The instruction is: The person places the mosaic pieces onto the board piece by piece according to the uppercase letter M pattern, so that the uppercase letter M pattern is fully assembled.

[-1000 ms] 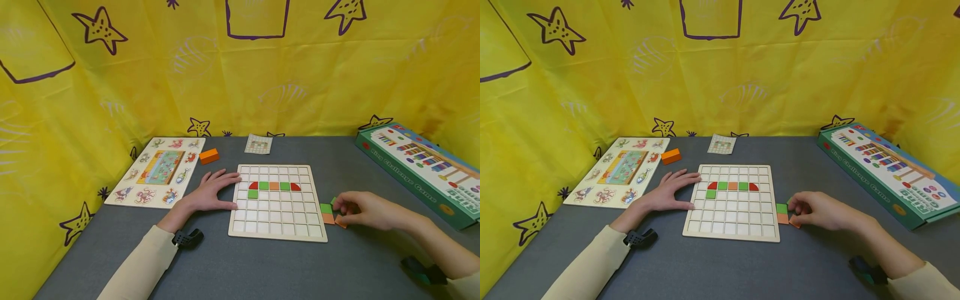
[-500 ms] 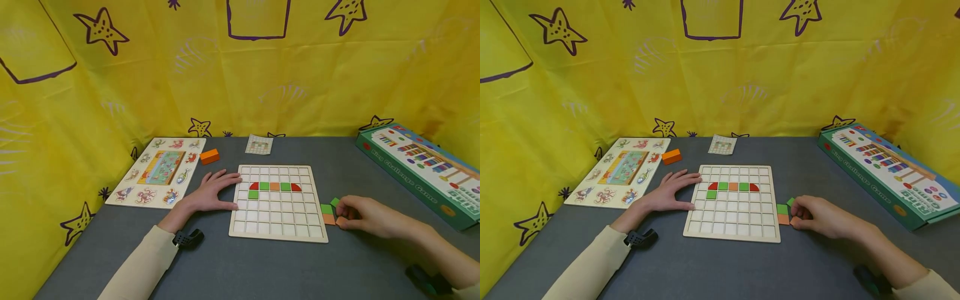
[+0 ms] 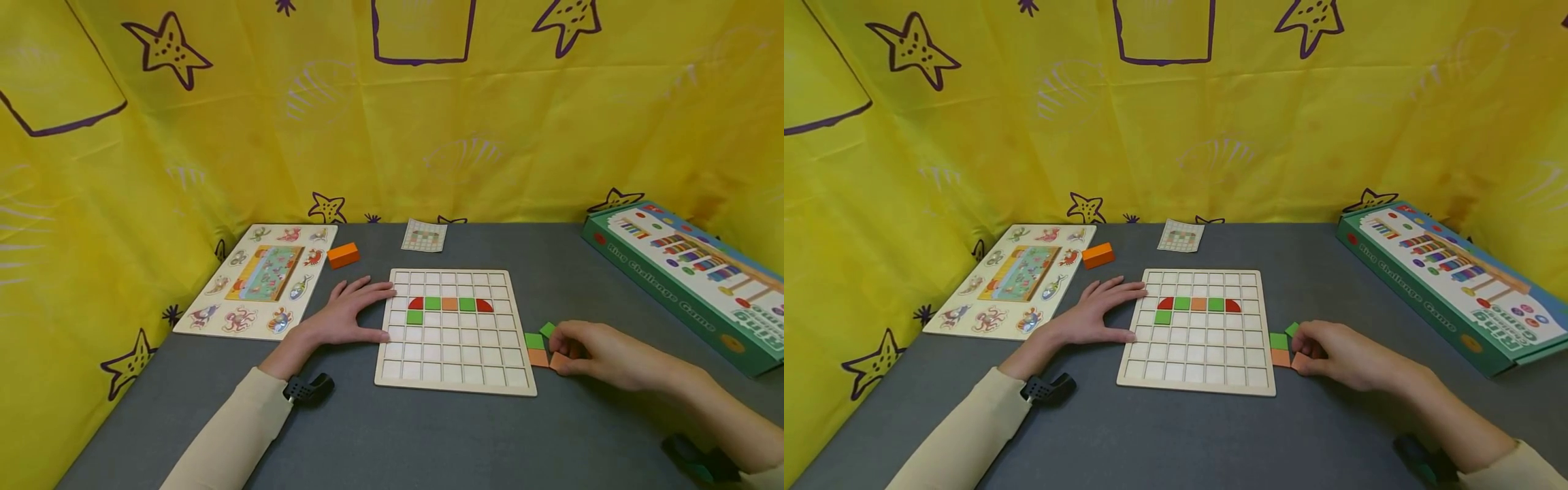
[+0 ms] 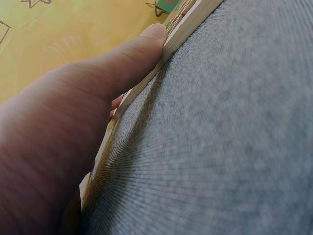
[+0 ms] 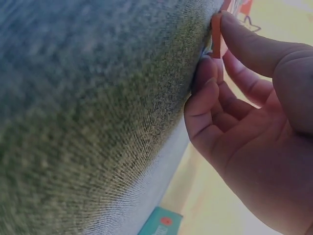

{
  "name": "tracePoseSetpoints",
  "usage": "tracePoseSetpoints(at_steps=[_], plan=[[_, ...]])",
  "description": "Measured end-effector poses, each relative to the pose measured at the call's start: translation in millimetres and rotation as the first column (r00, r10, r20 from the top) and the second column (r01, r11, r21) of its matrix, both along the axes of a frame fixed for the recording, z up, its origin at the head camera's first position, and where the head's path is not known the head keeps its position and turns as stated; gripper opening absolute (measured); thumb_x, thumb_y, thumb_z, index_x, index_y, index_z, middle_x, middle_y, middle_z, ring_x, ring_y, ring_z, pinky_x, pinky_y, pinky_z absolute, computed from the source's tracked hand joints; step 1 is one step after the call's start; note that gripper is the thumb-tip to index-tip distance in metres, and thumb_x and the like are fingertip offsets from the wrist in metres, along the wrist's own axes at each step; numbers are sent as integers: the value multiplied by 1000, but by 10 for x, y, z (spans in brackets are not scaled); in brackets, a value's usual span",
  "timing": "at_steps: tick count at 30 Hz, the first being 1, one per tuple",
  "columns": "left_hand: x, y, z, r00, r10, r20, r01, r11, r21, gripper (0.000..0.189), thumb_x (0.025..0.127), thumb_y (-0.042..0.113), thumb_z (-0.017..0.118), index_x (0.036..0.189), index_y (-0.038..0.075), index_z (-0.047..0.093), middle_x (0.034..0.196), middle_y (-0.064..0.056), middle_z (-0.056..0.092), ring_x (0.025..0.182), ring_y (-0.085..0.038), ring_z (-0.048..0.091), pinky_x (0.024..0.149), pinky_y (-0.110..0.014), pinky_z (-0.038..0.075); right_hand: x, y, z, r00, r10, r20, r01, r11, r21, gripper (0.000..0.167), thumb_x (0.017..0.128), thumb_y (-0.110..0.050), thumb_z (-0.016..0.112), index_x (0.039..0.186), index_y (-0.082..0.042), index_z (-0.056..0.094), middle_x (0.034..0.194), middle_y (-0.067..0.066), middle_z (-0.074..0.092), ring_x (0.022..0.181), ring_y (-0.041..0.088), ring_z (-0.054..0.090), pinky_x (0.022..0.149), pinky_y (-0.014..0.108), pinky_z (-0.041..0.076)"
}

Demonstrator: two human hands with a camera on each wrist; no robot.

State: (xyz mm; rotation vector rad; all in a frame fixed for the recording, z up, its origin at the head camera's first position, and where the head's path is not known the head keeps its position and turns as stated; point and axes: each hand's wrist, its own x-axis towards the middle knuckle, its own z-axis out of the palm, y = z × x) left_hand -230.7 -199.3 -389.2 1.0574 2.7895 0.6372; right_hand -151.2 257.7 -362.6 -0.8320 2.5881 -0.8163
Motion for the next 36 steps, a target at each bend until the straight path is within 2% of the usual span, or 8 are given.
tracePoseSetpoints(at_steps=[5,11,17,22,29,36], plan=[[11,7,13,1000,-1,4,1,1000,3,83,86,54,76,155,22,45,162,5,34,151,-36,14,113,-67,1,-12,13,21,1000,22,-2,-22,1000,-19,16,94,-25,74,99,-19,60,80,-12,56,72,5,54,63,24,45],[17,11,16,1000,-2,13,2,1000,3,83,85,55,76,155,22,44,162,4,34,151,-37,14,113,-66,1,-51,29,62,996,78,-49,-79,996,-35,13,95,-20,72,98,-18,60,80,-15,56,72,3,53,62,24,44],[14,7,11,1000,6,14,-6,1000,-9,83,86,55,75,156,23,44,162,5,33,152,-34,13,113,-65,0,-116,-46,159,997,45,-63,-47,999,-23,11,96,-19,72,99,-17,62,80,-14,57,74,5,54,65,25,46],[17,11,8,1000,10,12,-10,1000,-8,83,86,55,75,156,23,44,162,5,33,152,-34,14,113,-65,1,-173,-199,219,996,31,-88,-38,996,-78,11,96,-19,72,98,-17,62,82,-11,58,76,8,57,67,26,47],[21,17,14,1000,-2,17,2,1000,-1,83,86,54,76,156,22,44,162,4,34,152,-34,14,113,-66,0,-276,-528,201,997,49,-59,-56,991,-120,10,97,-19,71,101,-15,63,87,-9,60,79,11,57,70,27,48],[18,13,23,1000,0,12,0,1000,-5,83,86,55,75,155,22,44,161,5,34,151,-34,15,113,-66,1,-402,-807,180,996,66,-63,-74,987,-143,7,98,-15,70,101,-13,64,89,-7,61,85,15,59,75,29,50]])
